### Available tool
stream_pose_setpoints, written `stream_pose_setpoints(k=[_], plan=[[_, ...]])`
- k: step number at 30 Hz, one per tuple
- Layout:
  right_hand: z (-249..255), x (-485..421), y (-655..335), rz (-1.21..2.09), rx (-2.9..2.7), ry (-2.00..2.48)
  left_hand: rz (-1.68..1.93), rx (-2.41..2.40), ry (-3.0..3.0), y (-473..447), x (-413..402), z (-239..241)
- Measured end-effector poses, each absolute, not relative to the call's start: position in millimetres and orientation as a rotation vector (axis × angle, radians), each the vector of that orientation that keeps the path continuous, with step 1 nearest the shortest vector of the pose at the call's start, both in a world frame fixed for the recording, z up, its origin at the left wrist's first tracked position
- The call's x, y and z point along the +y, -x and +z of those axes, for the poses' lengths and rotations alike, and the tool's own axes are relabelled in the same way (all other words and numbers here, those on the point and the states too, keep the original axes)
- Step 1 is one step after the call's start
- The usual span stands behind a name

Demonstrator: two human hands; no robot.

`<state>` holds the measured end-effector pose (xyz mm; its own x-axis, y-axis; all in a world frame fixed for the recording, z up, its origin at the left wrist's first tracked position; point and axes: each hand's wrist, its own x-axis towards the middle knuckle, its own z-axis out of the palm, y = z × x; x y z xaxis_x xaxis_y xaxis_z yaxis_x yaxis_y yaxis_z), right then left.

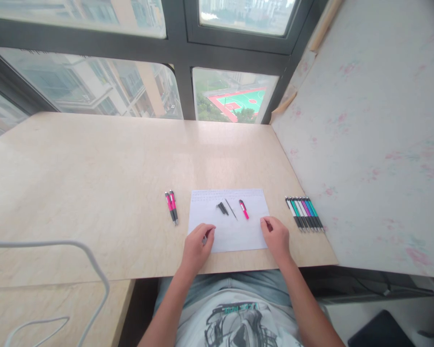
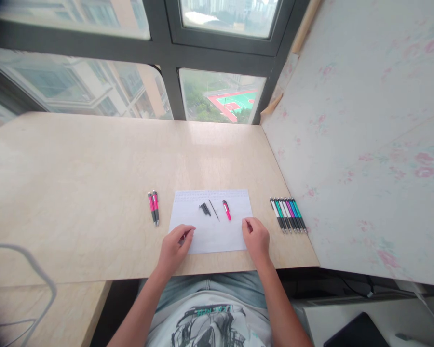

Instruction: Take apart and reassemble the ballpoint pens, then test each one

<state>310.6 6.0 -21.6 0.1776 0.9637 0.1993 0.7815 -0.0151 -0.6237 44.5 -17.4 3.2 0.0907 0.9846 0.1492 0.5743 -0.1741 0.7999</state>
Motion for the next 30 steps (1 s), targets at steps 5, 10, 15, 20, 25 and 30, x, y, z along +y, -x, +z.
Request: stream_pose_setpoints(k=[5, 10, 15, 20, 25, 30], plan=[[-16, 7, -309, 0.366, -1.733, 1.914, 0.957, 1.529, -1.784, -43, -18, 3], [-4, 14, -289, 0.321, -1.862, 2.002, 0.982, 1.559, -1.784, -43, -19, 0], [3, 22, -264, 0.232, -1.885, 2.071, 1.021, 1.563, -1.781, -46, -21, 0], [1, 27, -257, 0.195, -1.909, 2.098, 1.051, 1.523, -1.721, -60, -29, 7], [0, 22, -264, 0.378, -1.727, 1.857, 1.060, 1.398, -1.411, -77, -31, 15], [15, 6, -260, 0.693, -1.754, 1.439, 1.162, 1.226, -0.975, -94, -25, 20]])
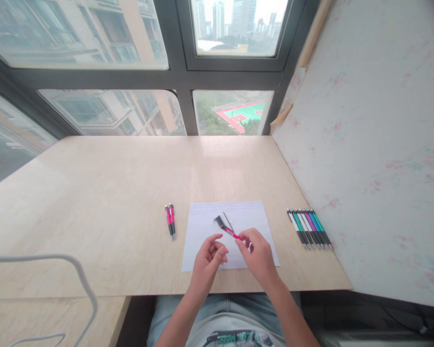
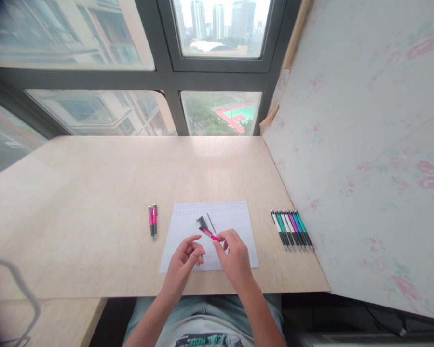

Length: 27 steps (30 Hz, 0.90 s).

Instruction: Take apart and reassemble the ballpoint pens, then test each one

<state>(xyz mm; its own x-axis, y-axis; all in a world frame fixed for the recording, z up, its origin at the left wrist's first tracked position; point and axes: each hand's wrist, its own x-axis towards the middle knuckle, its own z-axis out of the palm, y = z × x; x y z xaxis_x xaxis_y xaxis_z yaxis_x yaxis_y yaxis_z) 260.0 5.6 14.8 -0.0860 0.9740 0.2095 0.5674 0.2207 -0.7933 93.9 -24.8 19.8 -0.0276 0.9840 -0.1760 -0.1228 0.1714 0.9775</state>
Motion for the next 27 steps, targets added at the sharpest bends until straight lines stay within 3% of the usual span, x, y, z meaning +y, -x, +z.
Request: stream_pose_setpoints(k=[7, 16, 27], plan=[[25, 4, -260, 0.861, -1.763, 1.270, 1.224, 1.158, -0.685, -96, -19, 20], [4, 32, -256, 0.622, -1.919, 1.617, 1.358, 0.862, -0.251, -86, -5, 12], [10, 56, -238, 0.440, -2.121, 1.795, 1.330, 0.732, -0.235, -80, -4, 8]])
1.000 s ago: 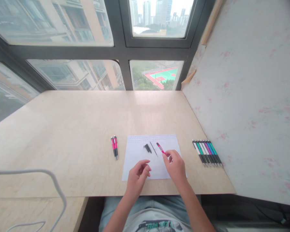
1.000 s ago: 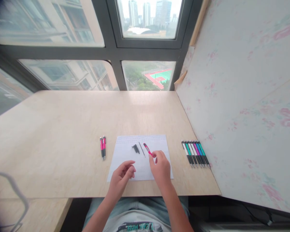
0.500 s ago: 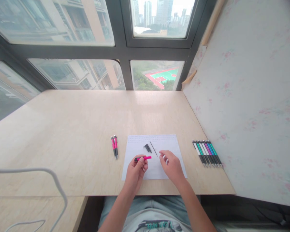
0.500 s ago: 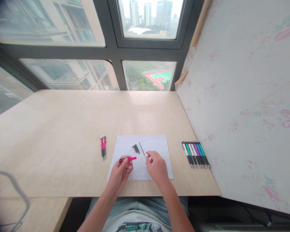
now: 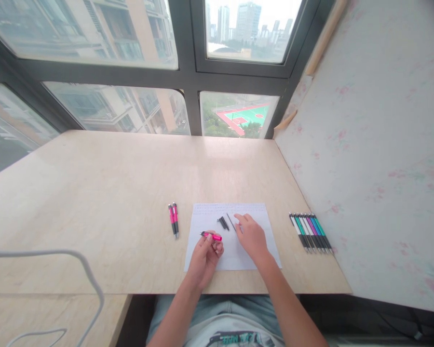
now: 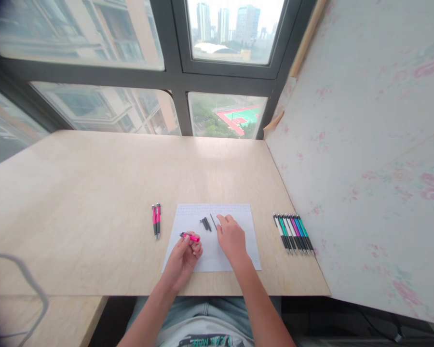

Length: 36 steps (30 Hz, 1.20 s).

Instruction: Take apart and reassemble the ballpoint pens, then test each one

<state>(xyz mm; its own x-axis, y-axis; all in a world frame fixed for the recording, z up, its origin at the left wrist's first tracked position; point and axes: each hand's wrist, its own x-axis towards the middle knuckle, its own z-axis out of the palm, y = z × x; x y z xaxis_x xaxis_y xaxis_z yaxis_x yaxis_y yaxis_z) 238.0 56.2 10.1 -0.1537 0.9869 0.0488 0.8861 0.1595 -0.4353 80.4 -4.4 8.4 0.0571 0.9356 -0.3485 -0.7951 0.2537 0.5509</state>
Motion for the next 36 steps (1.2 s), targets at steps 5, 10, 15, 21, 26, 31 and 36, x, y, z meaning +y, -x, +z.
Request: stream_pose_setpoints(k=[5, 10, 15, 21, 26, 31, 36], plan=[[9, 58, -237, 0.410, -2.149, 1.817, 1.297, 0.762, -0.257, -83, -3, 6], [7, 57, -236, 0.377, -2.174, 1.818, 1.294, 0.762, -0.250, -84, -4, 6], [4, 56, -235, 0.352, -2.151, 1.819, 1.295, 0.767, -0.248, -84, -4, 5], [3, 57, -236, 0.380, -2.105, 1.796, 1.265, 0.811, -0.314, -85, -5, 4], [-1, 59, -241, 0.457, -2.019, 1.772, 1.272, 0.804, -0.308, -84, -4, 2], [-2, 60, -242, 0.531, -1.984, 1.718, 1.265, 0.780, -0.305, -84, -4, 1], [0, 62, -239, 0.485, -2.048, 1.727, 1.280, 0.788, -0.286, -85, -4, 4]])
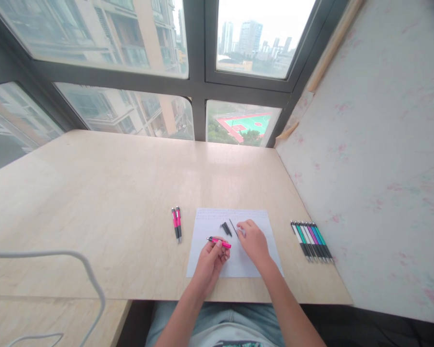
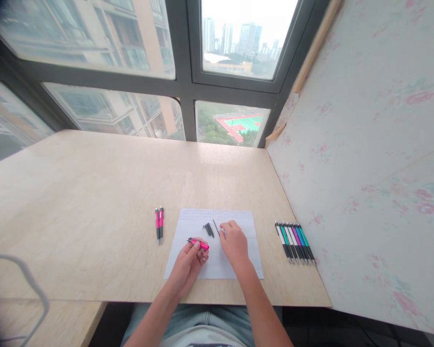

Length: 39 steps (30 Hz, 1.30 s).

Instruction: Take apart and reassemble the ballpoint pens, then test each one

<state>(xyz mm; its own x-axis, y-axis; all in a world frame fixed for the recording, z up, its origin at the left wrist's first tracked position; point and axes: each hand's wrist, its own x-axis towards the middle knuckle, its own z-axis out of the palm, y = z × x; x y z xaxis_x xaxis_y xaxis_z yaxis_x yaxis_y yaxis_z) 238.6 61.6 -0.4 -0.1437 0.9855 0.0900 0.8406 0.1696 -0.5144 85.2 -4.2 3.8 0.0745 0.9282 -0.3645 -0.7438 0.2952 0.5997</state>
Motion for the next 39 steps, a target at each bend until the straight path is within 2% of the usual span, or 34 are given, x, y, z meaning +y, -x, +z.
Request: stream_pose_setpoints(k=[23, 26, 32, 39], plan=[[-3, 66, -235, 0.460, -2.072, 1.690, 1.276, 0.775, -0.287, -84, -5, 0], [1, 65, -238, 0.628, -1.942, 1.644, 1.278, 0.775, -0.282, -85, -5, 0], [16, 45, -239, 1.253, -1.400, 1.433, 1.280, 0.769, -0.278, -85, -5, 2], [21, 18, -233, 1.324, -1.330, 1.395, 1.306, 0.744, -0.281, -84, -5, 4]])
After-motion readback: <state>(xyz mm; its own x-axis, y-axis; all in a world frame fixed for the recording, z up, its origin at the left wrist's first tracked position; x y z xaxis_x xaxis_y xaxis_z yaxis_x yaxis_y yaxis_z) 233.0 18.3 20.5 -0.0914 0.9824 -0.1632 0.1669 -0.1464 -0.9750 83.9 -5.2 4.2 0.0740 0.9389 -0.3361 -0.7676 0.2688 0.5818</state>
